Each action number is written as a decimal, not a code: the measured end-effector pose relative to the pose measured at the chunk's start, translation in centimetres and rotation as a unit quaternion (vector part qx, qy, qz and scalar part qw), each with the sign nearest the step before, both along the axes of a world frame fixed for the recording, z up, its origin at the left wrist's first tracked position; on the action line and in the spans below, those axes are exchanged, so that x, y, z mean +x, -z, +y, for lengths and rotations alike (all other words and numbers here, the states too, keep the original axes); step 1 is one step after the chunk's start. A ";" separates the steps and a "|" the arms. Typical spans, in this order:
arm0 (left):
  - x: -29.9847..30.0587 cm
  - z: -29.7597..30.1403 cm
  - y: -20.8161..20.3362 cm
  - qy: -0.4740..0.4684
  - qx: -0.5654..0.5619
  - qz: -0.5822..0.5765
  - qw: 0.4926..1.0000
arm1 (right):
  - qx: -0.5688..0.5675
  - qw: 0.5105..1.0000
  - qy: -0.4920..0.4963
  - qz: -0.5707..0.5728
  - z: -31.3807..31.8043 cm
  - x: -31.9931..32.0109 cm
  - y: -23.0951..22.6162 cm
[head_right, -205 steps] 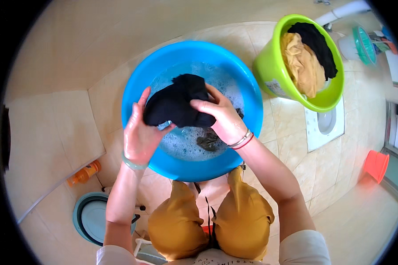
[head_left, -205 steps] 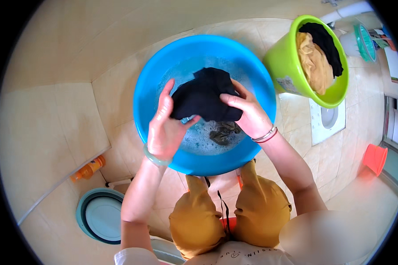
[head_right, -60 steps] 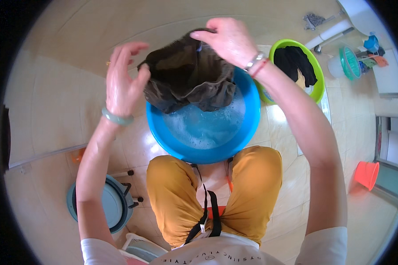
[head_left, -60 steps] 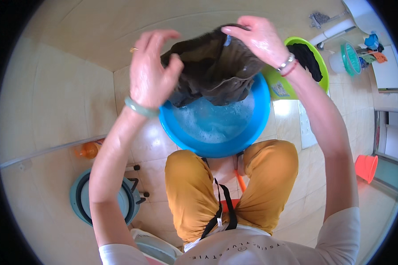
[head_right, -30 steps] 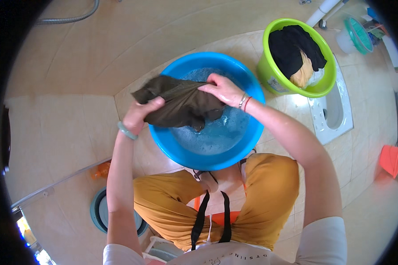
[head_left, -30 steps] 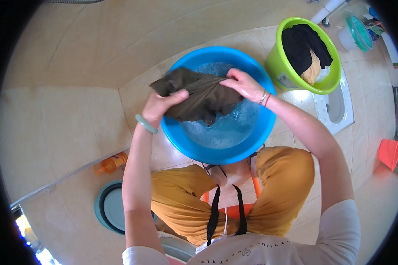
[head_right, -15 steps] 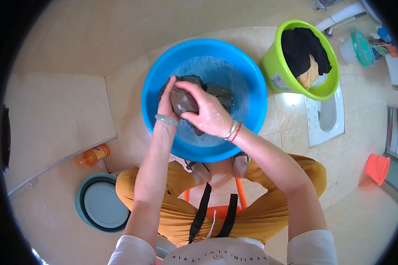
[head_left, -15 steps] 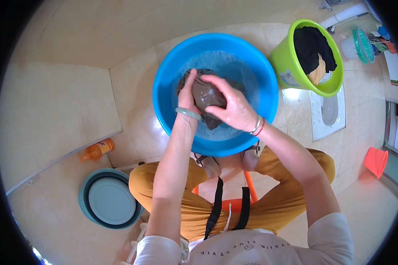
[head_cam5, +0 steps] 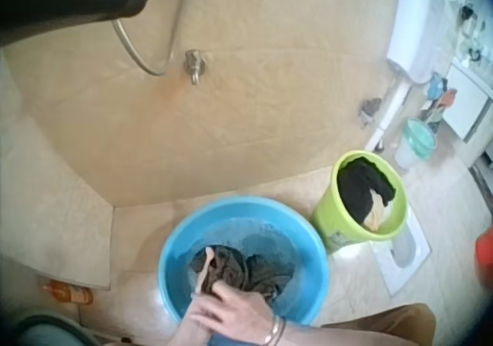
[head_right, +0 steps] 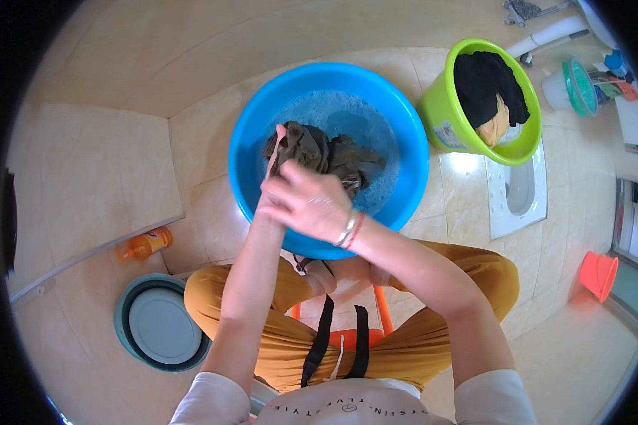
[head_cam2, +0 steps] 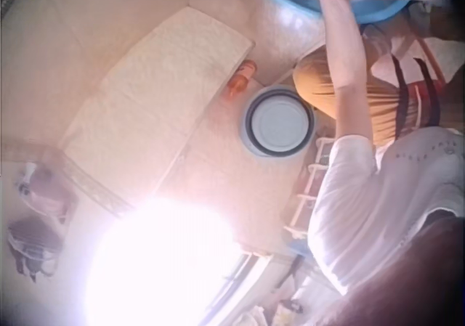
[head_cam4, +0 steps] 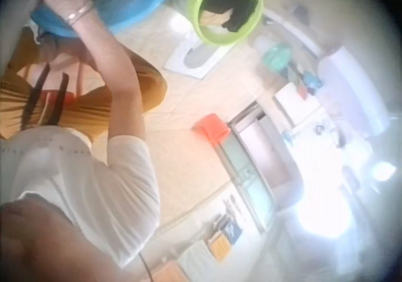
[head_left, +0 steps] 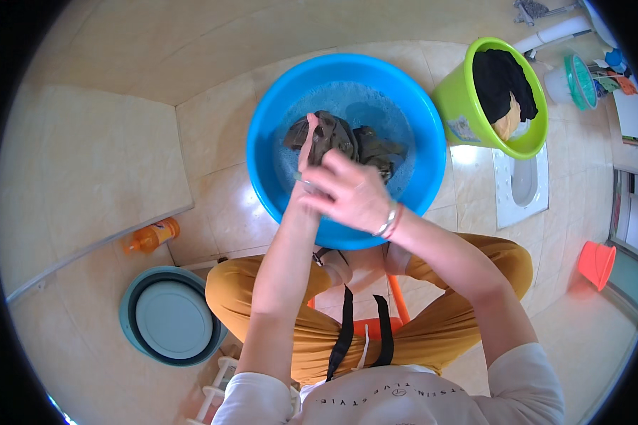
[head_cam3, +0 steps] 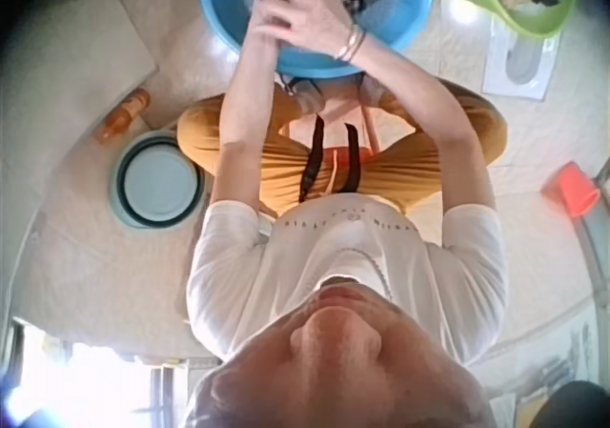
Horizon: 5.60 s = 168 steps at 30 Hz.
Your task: The person hand-washes dark-colored garments in a blue basin filled with soapy water. They scrub and wring out a black item and then a brown item, placing the washed clothes into a green bucket nearby.
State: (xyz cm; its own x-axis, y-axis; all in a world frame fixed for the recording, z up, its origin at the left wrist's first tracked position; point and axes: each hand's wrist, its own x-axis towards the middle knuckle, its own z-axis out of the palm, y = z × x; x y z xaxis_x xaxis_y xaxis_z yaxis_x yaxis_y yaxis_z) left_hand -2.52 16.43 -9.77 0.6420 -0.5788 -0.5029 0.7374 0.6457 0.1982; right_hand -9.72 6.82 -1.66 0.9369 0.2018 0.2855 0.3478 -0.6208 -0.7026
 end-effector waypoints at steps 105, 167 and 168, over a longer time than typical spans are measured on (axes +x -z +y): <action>-1.6 0.0 0.1 0.074 0.645 -0.609 0.456 | 0.224 0.915 -0.066 0.329 -10.9 6.2 7.2; -2.4 -1.7 0.9 0.054 0.153 0.034 0.986 | -0.043 0.979 0.115 0.161 -7.9 6.9 10.4; -1.4 0.0 1.5 0.100 0.125 0.022 0.987 | 0.005 0.989 0.068 0.128 -7.6 6.9 8.9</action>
